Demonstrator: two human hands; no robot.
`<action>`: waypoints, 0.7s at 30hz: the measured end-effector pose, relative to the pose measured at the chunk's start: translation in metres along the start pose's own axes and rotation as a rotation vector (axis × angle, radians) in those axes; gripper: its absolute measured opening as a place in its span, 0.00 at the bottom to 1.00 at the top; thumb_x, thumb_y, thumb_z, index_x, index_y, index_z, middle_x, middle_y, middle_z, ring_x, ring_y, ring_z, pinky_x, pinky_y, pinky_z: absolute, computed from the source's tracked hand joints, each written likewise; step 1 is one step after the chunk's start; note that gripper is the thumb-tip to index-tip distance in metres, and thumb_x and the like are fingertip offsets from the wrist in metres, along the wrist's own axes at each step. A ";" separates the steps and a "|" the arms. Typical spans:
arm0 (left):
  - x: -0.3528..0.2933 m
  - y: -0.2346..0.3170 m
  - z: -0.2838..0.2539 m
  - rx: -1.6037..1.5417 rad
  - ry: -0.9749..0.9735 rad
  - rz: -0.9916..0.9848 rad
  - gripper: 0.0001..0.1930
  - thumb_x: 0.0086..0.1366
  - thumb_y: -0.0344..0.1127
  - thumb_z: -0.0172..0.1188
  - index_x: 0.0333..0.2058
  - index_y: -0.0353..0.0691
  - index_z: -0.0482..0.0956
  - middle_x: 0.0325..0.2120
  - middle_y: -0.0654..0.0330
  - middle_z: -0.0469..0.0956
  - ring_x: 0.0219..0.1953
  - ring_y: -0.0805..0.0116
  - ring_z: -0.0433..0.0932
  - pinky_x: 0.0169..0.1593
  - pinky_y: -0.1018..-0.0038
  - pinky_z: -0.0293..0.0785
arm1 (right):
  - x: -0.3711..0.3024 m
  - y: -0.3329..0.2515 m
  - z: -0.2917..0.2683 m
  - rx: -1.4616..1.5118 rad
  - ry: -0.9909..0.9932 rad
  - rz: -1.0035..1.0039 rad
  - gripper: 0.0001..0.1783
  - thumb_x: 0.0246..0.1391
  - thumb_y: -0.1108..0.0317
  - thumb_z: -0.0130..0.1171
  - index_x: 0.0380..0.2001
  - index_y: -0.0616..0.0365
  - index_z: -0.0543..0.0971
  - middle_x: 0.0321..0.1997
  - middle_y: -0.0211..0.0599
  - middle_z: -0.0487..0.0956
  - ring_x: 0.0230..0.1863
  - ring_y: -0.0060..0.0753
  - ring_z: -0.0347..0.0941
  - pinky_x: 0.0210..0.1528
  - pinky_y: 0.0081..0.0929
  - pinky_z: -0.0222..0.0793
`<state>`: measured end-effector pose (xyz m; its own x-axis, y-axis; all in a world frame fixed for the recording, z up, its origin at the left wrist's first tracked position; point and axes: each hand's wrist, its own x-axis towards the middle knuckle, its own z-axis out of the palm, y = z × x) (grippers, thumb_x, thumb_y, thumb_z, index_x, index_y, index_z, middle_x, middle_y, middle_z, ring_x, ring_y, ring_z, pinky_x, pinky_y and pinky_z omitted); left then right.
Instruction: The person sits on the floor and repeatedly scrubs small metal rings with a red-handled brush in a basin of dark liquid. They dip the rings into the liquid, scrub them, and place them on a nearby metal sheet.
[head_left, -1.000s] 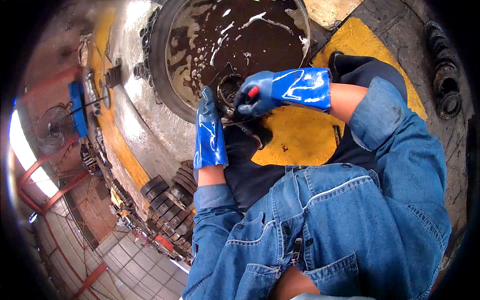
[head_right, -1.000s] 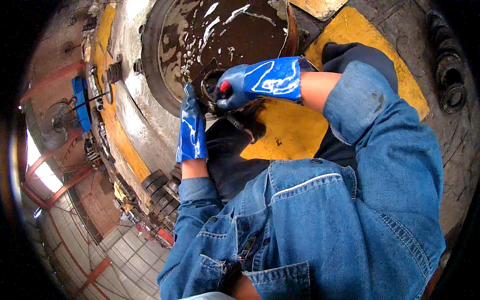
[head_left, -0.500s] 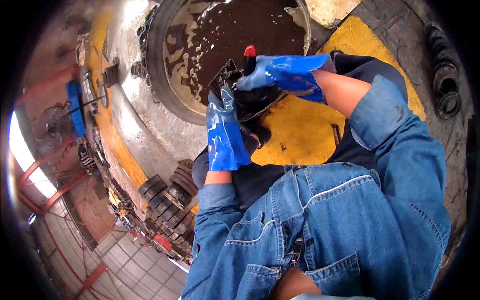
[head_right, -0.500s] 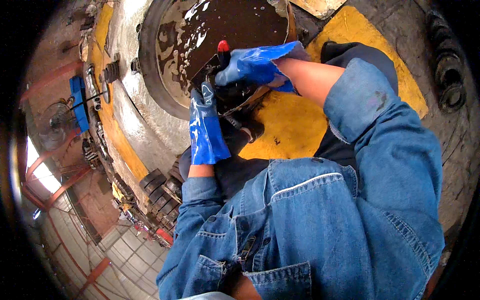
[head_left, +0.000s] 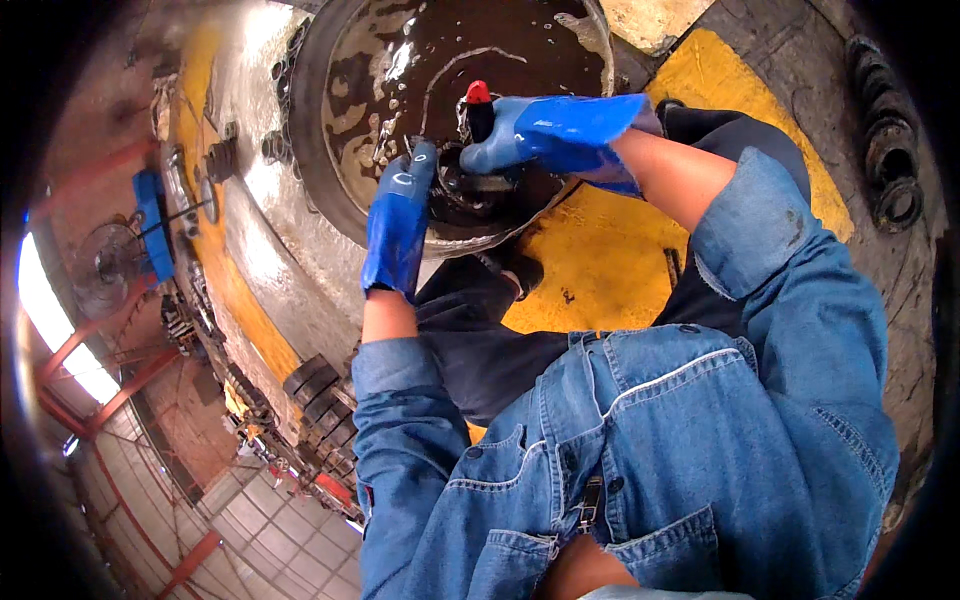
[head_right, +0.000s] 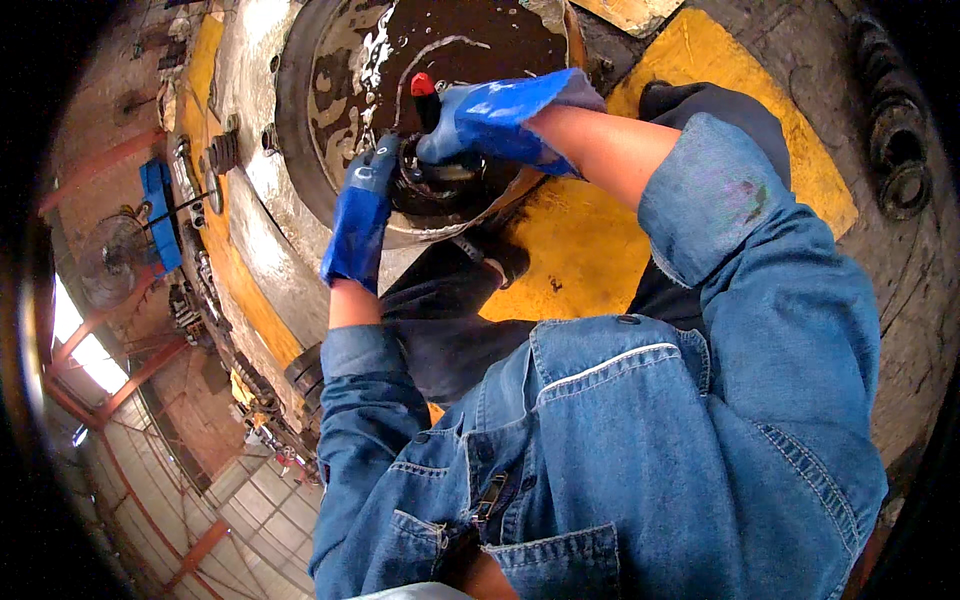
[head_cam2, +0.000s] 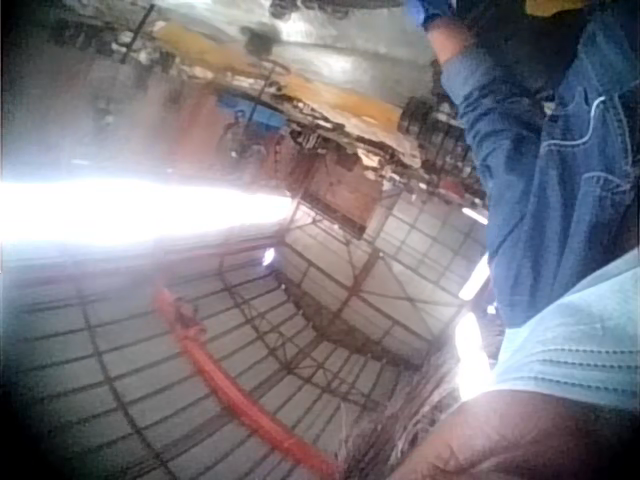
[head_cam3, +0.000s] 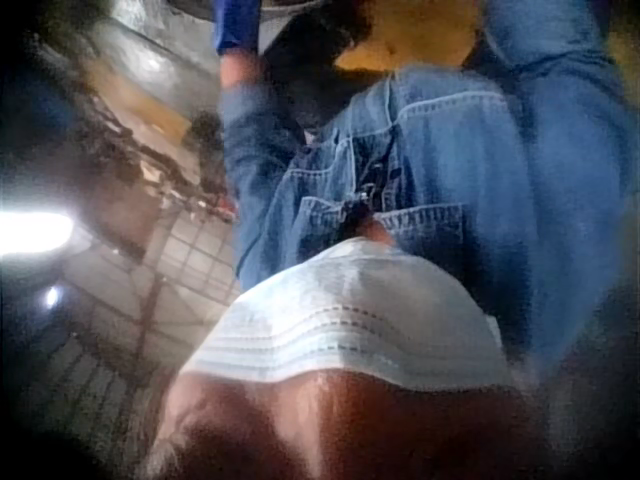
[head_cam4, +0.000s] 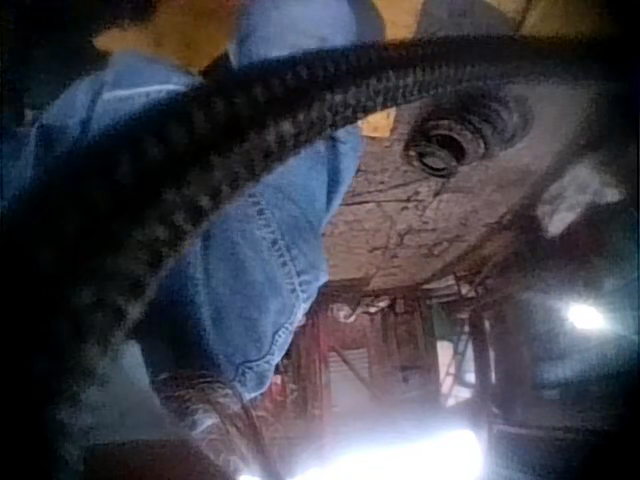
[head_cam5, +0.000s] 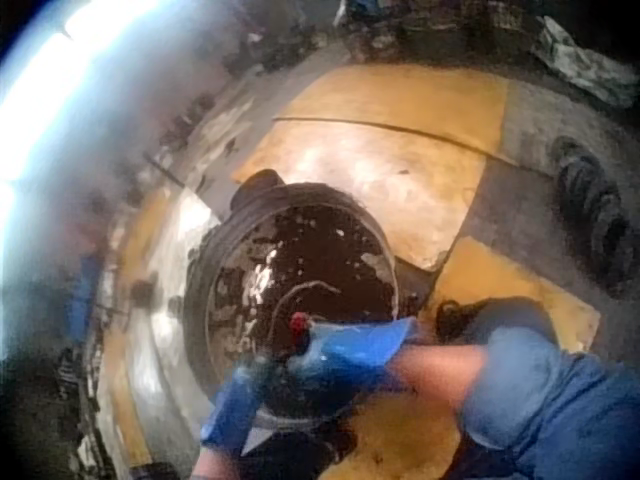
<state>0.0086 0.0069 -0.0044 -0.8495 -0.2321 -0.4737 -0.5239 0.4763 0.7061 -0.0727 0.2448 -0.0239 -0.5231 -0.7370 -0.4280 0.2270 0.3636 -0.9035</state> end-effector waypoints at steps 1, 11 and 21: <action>0.007 -0.008 -0.006 -0.061 -0.027 -0.012 0.30 0.76 0.56 0.57 0.53 0.27 0.81 0.41 0.55 0.85 0.41 0.67 0.80 0.48 0.69 0.76 | 0.001 0.005 0.004 0.095 -0.060 -0.030 0.31 0.50 0.44 0.69 0.46 0.59 0.86 0.41 0.43 0.87 0.43 0.36 0.82 0.48 0.37 0.77; 0.044 0.030 -0.017 -0.258 -0.259 -0.172 0.23 0.71 0.44 0.66 0.53 0.28 0.83 0.43 0.54 0.87 0.42 0.66 0.84 0.48 0.69 0.81 | 0.025 0.020 0.018 -0.871 0.294 -0.523 0.15 0.52 0.54 0.69 0.40 0.48 0.88 0.38 0.43 0.88 0.40 0.52 0.85 0.42 0.42 0.82; 0.061 0.011 -0.031 -0.394 -0.286 -0.315 0.25 0.74 0.48 0.63 0.55 0.29 0.81 0.45 0.52 0.86 0.43 0.65 0.83 0.48 0.68 0.81 | 0.020 0.023 0.013 -0.470 0.066 -0.111 0.22 0.51 0.46 0.64 0.41 0.50 0.89 0.36 0.47 0.87 0.41 0.53 0.84 0.47 0.44 0.78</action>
<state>-0.0509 -0.0285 -0.0096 -0.6271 -0.0473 -0.7775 -0.7788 0.0571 0.6247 -0.0672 0.2313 -0.0530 -0.5773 -0.7540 -0.3134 -0.2209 0.5137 -0.8290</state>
